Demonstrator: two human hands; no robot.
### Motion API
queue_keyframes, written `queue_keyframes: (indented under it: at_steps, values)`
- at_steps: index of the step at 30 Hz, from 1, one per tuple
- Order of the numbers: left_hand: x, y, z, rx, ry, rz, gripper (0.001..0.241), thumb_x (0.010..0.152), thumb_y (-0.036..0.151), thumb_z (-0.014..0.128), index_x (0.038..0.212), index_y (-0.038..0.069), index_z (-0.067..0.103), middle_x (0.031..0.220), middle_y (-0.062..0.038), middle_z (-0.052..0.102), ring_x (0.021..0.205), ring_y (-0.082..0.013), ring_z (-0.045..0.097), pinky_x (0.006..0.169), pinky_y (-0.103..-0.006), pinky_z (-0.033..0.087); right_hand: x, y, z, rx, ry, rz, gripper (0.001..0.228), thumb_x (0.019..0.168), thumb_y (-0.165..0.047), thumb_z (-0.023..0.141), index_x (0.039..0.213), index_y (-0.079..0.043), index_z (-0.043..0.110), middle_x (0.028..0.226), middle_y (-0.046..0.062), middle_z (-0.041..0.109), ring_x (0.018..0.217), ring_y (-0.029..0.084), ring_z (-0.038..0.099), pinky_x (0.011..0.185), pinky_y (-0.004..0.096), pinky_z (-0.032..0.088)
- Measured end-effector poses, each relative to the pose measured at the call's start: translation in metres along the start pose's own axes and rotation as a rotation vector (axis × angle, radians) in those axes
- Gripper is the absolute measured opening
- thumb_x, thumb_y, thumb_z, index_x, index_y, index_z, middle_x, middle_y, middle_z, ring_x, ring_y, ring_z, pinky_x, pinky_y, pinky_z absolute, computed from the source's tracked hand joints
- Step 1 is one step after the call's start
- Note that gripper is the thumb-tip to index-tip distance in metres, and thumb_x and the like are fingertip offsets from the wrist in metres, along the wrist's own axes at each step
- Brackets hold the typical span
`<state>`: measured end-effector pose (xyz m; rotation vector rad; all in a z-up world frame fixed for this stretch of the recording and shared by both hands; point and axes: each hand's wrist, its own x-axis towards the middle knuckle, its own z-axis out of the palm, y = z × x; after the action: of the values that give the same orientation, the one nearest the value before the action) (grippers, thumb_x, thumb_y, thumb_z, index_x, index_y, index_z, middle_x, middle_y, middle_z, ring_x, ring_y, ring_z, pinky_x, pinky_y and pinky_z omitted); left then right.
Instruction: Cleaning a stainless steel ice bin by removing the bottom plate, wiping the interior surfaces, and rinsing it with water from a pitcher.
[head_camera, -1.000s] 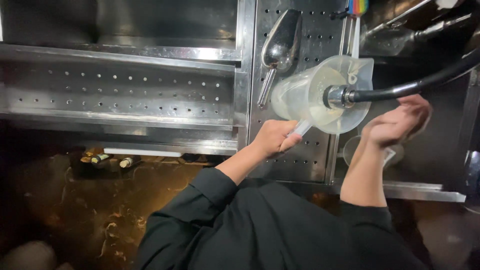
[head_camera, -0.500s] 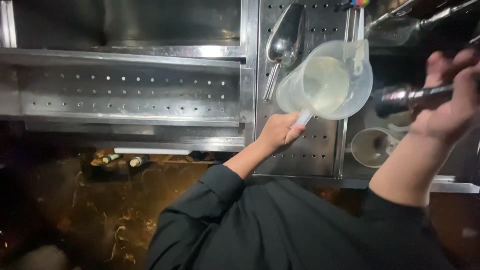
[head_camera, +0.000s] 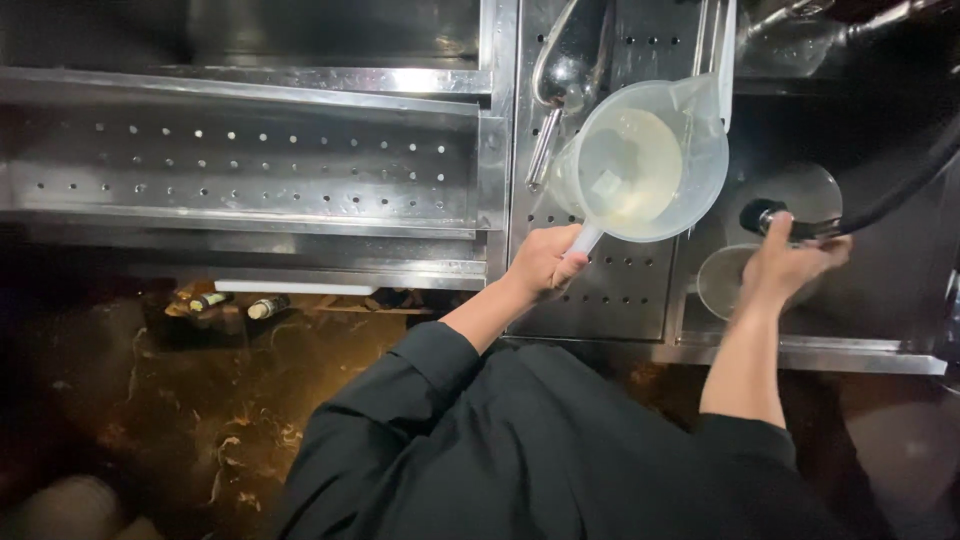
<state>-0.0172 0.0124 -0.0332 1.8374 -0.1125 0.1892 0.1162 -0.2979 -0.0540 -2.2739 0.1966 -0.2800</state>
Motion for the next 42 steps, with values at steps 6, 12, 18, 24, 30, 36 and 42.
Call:
queue_keyframes:
  at_steps: [6, 12, 18, 24, 30, 36, 42]
  values:
    - [-0.008, -0.027, 0.014, 0.014, -0.060, -0.023, 0.068, 0.102, 0.070, 0.016, 0.082, 0.012, 0.045, 0.075, -0.004, 0.045, 0.066, -0.0267, 0.049, 0.060, -0.0399, 0.034, -0.085, -0.084, 0.033, 0.269, 0.351, -0.449, 0.049, 0.109, -0.033, 0.060, 0.138, 0.002, 0.042, 0.128, 0.018, 0.049, 0.118, 0.033, 0.052, 0.105, 0.044, 0.044]
    - [-0.006, -0.009, 0.014, 0.368, -0.085, 0.192, 0.074, 0.103, 0.065, 0.010, 0.097, 0.006, 0.054, 0.083, -0.018, 0.055, 0.078, -0.0448, 0.059, 0.063, -0.0511, 0.051, -0.160, -0.129, 0.063, 0.786, -0.124, -0.359, 0.042, 0.094, -0.028, 0.049, 0.111, 0.008, 0.063, 0.107, 0.022, 0.061, 0.108, 0.031, 0.058, 0.102, 0.036, 0.039]
    - [-0.041, -0.007, -0.036, 0.417, 0.151, 0.158, 0.043, 0.096, 0.047, 0.066, 0.119, 0.011, 0.062, 0.106, -0.012, 0.059, 0.111, -0.0351, 0.060, 0.098, -0.0436, 0.049, -0.163, -0.155, 0.064, 0.881, -0.405, -0.075, 0.063, 0.099, -0.057, 0.049, 0.123, -0.001, 0.063, 0.130, 0.020, 0.062, 0.132, 0.026, 0.053, 0.112, 0.038, 0.037]
    - [-0.099, -0.004, -0.086, 0.375, 0.327, 0.043, 0.025, 0.097, 0.023, 0.069, 0.115, 0.007, 0.062, 0.104, -0.009, 0.062, 0.107, -0.0324, 0.062, 0.097, -0.0431, 0.049, -0.164, -0.153, 0.087, 0.927, -0.409, -0.060, 0.038, 0.106, -0.041, 0.046, 0.091, -0.009, 0.060, 0.081, 0.007, 0.060, 0.082, 0.021, 0.059, 0.084, 0.032, 0.048]
    - [-0.140, 0.003, -0.090, 0.373, 0.384, -0.136, 0.020, 0.096, 0.025, 0.072, 0.111, 0.014, 0.067, 0.099, -0.003, 0.063, 0.098, -0.0258, 0.065, 0.094, -0.0385, 0.052, -0.162, -0.160, 0.090, 0.692, 0.121, 0.046, 0.048, 0.094, -0.019, 0.069, 0.050, -0.013, 0.051, 0.048, -0.001, 0.045, 0.047, 0.010, 0.041, 0.051, 0.023, 0.035]
    - [-0.145, 0.012, -0.103, 0.357, 0.420, -0.189, 0.016, 0.096, 0.026, 0.071, 0.108, 0.016, 0.068, 0.095, -0.003, 0.062, 0.093, -0.0255, 0.065, 0.089, -0.0381, 0.054, -0.158, -0.113, 0.084, 0.849, 0.292, 0.076, 0.022, 0.079, 0.002, 0.071, 0.078, -0.006, 0.050, 0.046, 0.004, 0.040, 0.040, 0.008, 0.038, 0.048, 0.023, 0.035]
    - [-0.141, 0.015, -0.136, 0.369, 0.429, -0.197, 0.014, 0.097, 0.026, 0.070, 0.106, 0.017, 0.069, 0.098, -0.002, 0.064, 0.094, -0.0240, 0.067, 0.089, -0.0374, 0.054, -0.164, -0.150, 0.060, 1.088, 0.331, -0.054, 0.025, 0.085, 0.010, 0.065, 0.095, -0.005, 0.047, 0.050, 0.003, 0.024, 0.038, 0.015, 0.028, 0.043, 0.029, 0.026]
